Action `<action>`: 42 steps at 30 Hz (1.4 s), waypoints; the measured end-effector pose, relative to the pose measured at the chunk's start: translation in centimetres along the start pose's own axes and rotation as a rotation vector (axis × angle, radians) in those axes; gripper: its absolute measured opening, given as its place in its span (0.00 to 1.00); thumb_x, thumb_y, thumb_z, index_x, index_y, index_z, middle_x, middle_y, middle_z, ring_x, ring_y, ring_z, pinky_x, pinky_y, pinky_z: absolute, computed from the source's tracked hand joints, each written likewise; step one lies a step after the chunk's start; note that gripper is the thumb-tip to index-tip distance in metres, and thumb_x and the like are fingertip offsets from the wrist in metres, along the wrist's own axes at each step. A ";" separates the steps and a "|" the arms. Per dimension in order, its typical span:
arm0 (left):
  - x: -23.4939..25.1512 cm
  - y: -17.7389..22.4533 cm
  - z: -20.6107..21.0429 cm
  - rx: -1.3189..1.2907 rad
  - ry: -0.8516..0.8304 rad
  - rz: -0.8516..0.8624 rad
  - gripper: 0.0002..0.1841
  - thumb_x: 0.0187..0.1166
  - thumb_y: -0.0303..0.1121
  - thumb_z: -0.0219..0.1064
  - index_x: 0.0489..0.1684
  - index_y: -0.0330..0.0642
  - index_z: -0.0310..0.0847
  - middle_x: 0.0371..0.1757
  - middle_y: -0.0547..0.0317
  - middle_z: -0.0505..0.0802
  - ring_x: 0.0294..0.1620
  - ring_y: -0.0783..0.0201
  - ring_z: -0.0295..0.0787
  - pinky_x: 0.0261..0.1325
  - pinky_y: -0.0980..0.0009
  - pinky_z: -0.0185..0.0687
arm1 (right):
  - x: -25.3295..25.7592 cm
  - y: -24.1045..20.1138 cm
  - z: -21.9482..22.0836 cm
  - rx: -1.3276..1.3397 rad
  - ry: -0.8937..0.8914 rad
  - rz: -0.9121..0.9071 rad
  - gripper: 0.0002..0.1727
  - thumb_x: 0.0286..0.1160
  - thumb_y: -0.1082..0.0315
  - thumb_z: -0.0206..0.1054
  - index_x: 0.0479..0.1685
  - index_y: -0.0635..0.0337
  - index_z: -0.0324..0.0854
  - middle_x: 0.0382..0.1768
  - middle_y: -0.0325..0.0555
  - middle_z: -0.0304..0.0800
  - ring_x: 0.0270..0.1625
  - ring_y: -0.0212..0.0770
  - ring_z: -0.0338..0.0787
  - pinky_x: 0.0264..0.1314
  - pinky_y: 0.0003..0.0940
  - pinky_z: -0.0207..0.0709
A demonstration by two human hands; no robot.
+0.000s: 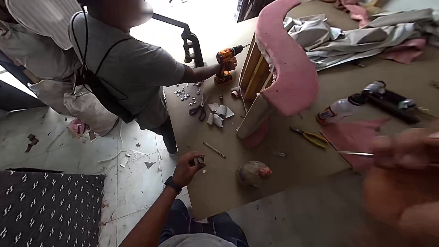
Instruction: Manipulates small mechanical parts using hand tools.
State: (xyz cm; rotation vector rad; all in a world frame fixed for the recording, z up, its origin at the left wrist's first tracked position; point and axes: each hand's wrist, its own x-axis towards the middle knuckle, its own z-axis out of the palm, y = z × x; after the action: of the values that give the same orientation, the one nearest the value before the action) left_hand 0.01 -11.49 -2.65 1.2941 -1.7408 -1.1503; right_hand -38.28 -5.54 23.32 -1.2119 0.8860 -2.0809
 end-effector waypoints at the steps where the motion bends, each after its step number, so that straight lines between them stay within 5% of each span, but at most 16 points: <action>1: 0.9 -0.6 -0.3 0.017 -0.016 0.006 0.17 0.73 0.42 0.79 0.61 0.61 0.91 0.52 0.73 0.93 0.36 0.75 0.86 0.42 0.72 0.87 | -0.8 -0.3 2.4 0.088 -0.001 0.006 0.24 0.84 0.45 0.60 0.64 0.54 0.78 0.37 0.36 0.83 0.33 0.34 0.83 0.40 0.29 0.82; 5: 5.4 -3.9 -2.5 0.093 -0.085 0.039 0.17 0.73 0.42 0.79 0.60 0.60 0.91 0.48 0.72 0.94 0.35 0.74 0.87 0.43 0.71 0.89 | -4.1 0.3 10.6 0.243 0.024 -0.071 0.13 0.85 0.54 0.61 0.47 0.52 0.82 0.28 0.40 0.81 0.22 0.38 0.78 0.23 0.32 0.76; 8: 9.7 -6.1 -4.6 0.096 -0.171 0.036 0.18 0.71 0.44 0.80 0.60 0.63 0.90 0.43 0.72 0.94 0.31 0.73 0.86 0.40 0.68 0.88 | -5.9 3.2 14.9 0.096 0.087 -0.021 0.13 0.78 0.55 0.71 0.54 0.47 0.82 0.28 0.38 0.81 0.22 0.36 0.78 0.21 0.30 0.77; 11: 13.5 -7.5 -6.7 -0.093 -0.264 0.029 0.18 0.72 0.41 0.81 0.61 0.59 0.90 0.51 0.72 0.96 0.32 0.71 0.87 0.38 0.69 0.87 | -7.4 7.3 18.5 -0.019 0.200 0.058 0.17 0.81 0.49 0.68 0.57 0.48 0.79 0.27 0.40 0.80 0.22 0.37 0.79 0.22 0.31 0.77; 13: 15.3 -8.0 -7.9 -0.319 -0.337 -0.042 0.18 0.76 0.37 0.78 0.64 0.50 0.89 0.55 0.61 0.97 0.39 0.64 0.94 0.43 0.64 0.92 | -8.4 9.7 20.7 -0.056 0.263 0.143 0.25 0.80 0.39 0.64 0.61 0.47 0.78 0.31 0.42 0.83 0.23 0.37 0.81 0.24 0.30 0.79; 16: 17.0 -8.6 -9.6 -0.617 -0.432 -0.205 0.20 0.85 0.41 0.68 0.71 0.43 0.84 0.58 0.47 0.95 0.32 0.61 0.88 0.36 0.66 0.85 | -10.1 13.1 23.6 -0.098 0.371 0.273 0.31 0.80 0.31 0.55 0.63 0.45 0.78 0.33 0.43 0.85 0.24 0.38 0.82 0.25 0.32 0.80; 20: 18.0 -8.3 -11.7 -0.887 -0.558 -0.359 0.23 0.88 0.48 0.62 0.72 0.42 0.82 0.59 0.42 0.94 0.26 0.68 0.82 0.30 0.74 0.78 | -12.7 16.2 25.8 -0.169 0.474 0.399 0.29 0.90 0.39 0.40 0.64 0.49 0.76 0.33 0.45 0.84 0.23 0.38 0.80 0.23 0.32 0.78; 23: 18.6 -8.3 -12.7 -0.939 -0.616 -0.339 0.23 0.88 0.47 0.63 0.72 0.42 0.82 0.59 0.41 0.93 0.26 0.69 0.82 0.31 0.74 0.78 | -13.3 16.8 27.1 -0.199 0.589 0.351 0.18 0.88 0.55 0.44 0.57 0.53 0.76 0.29 0.44 0.80 0.23 0.38 0.80 0.25 0.32 0.79; 26: 19.9 -8.6 -13.7 -0.761 -0.636 -0.170 0.18 0.85 0.37 0.67 0.71 0.45 0.81 0.63 0.45 0.92 0.31 0.63 0.86 0.35 0.68 0.82 | -12.3 17.1 28.4 -0.204 0.616 0.272 0.11 0.80 0.65 0.51 0.53 0.53 0.76 0.33 0.43 0.81 0.31 0.39 0.84 0.36 0.35 0.84; 30: 22.0 -10.3 -13.7 -0.229 -0.615 0.192 0.21 0.71 0.35 0.81 0.64 0.57 0.87 0.61 0.69 0.92 0.32 0.69 0.86 0.38 0.67 0.88 | -10.2 17.9 29.8 -0.202 0.606 0.179 0.04 0.79 0.64 0.57 0.41 0.49 0.76 0.27 0.38 0.76 0.27 0.36 0.80 0.34 0.34 0.82; 33: 23.2 -13.3 -12.2 -0.064 -0.606 0.369 0.19 0.72 0.38 0.80 0.62 0.54 0.89 0.57 0.67 0.92 0.38 0.71 0.87 0.44 0.67 0.89 | -8.5 19.7 30.3 -0.177 0.573 0.099 0.17 0.87 0.52 0.57 0.27 0.46 0.75 0.20 0.34 0.72 0.20 0.34 0.76 0.27 0.32 0.78; 38: 23.9 -14.7 -10.2 0.064 -0.551 0.436 0.18 0.76 0.39 0.77 0.63 0.54 0.88 0.57 0.64 0.93 0.52 0.66 0.89 0.64 0.56 0.85 | -6.5 23.0 29.6 -0.103 0.477 0.130 0.29 0.88 0.39 0.45 0.26 0.45 0.79 0.20 0.33 0.75 0.21 0.35 0.77 0.27 0.32 0.78; 42: 25.4 -13.8 -8.5 0.126 -0.510 0.391 0.18 0.77 0.42 0.75 0.65 0.56 0.87 0.56 0.64 0.93 0.55 0.65 0.87 0.68 0.52 0.79 | -5.7 25.3 28.6 -0.129 0.512 0.191 0.30 0.91 0.42 0.38 0.25 0.45 0.76 0.19 0.33 0.74 0.20 0.35 0.76 0.27 0.32 0.77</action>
State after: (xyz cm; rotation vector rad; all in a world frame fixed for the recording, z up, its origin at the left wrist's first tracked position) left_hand 5.41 -39.68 -11.82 0.7025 -2.3385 -1.2161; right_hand -6.70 -24.37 11.44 -0.6195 1.3236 -2.2344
